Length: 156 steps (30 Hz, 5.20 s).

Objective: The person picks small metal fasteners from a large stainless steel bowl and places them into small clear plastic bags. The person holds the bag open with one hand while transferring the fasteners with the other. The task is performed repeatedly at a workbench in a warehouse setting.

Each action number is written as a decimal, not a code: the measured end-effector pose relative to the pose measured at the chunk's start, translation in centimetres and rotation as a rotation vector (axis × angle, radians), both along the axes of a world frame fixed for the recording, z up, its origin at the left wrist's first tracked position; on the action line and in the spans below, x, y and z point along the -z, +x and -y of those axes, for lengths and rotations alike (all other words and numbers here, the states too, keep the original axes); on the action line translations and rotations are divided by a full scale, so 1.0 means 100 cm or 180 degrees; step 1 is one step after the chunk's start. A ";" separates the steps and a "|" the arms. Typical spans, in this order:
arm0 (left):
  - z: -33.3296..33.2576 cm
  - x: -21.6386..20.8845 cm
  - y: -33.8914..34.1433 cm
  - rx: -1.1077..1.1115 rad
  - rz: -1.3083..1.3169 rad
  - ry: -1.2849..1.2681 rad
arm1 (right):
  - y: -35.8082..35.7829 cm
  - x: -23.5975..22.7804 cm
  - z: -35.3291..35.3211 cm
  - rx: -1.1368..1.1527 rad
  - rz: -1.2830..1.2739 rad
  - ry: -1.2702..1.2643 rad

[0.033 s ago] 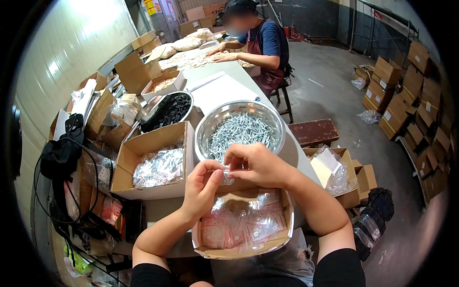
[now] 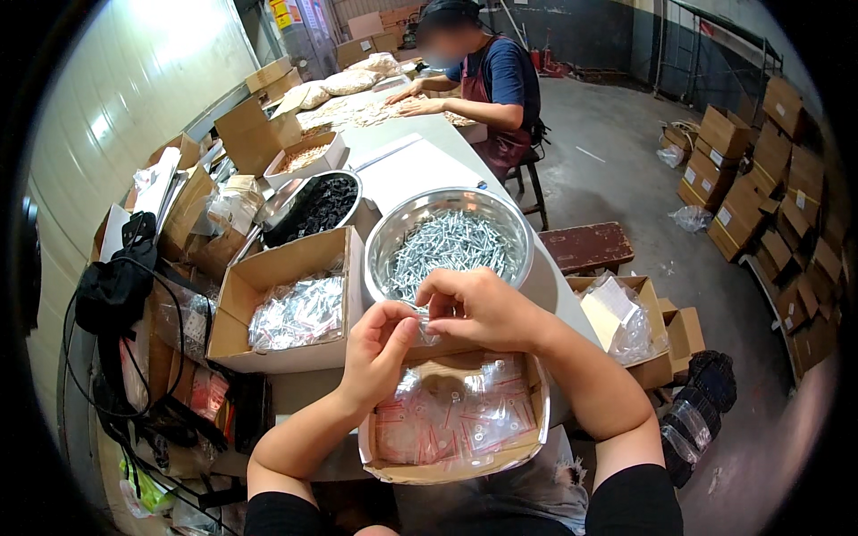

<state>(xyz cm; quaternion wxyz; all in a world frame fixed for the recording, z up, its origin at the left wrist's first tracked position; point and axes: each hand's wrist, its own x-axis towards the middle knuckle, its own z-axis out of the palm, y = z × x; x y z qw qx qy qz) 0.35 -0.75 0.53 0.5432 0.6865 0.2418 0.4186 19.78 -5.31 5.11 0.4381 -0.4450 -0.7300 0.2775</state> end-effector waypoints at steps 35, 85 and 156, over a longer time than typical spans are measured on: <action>-0.036 -0.054 -0.032 -0.1238 0.0574 0.1157 | 0.031 0.013 -0.019 0.0120 0.0516 0.0193; 0.012 -0.021 -0.004 0.0650 -0.1590 0.1011 | 0.056 0.024 -0.031 -0.0218 -0.1214 -0.1485; -0.002 -0.016 -0.003 0.1503 -0.0958 -0.0991 | -0.003 0.000 0.010 -0.1000 0.0065 0.0259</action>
